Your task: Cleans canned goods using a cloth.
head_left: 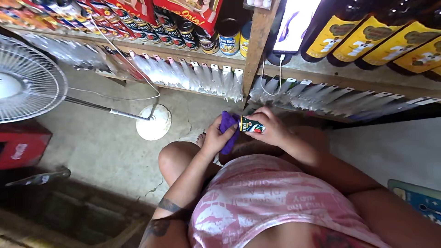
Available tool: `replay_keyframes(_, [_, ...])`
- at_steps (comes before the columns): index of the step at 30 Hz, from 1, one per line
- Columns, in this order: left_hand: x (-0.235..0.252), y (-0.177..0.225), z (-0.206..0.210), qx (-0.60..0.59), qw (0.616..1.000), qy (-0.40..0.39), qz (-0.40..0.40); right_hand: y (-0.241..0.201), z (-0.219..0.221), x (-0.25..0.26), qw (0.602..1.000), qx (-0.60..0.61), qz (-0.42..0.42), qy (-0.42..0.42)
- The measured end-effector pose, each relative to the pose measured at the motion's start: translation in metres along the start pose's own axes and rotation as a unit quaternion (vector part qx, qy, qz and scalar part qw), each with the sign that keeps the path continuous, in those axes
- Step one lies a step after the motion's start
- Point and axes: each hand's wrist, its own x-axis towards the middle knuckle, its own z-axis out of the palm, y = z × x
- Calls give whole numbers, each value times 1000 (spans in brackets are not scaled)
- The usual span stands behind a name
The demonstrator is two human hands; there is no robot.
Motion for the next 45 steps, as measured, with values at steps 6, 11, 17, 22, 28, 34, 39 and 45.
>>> replay_keyframes(6, [3,-7,-3,49,999,-11,-15,-6,0,-1,999,23,-8,41])
replay_keyframes(11, [1,-9,-3,29,999,18,-7,-6,7,-4,1000,21,-23,-2])
replay_keyframes(17, [-1,-5,2,-16,1000,14,3,-4,1,3,1000,-13,18,4])
replay_keyframes(22, [1,-6,-3,47,999,3,-7,-7,5,0,999,5,-19,43])
replay_keyframes(28, [1,-8,-2,42,999,22,10,-4,8,-6,998,-3,-64,13])
replay_keyframes(34, [0,-6,-2,18,999,1,32,-1,2,0,1000,-10,3,3])
replay_keyframes(39, [4,-10,-6,102,994,-22,28,-3,2,0,998,51,13,29])
replay_keyframes(45, [4,-14,-4,142,989,13,49,-8,2,-4,996,88,24,-2])
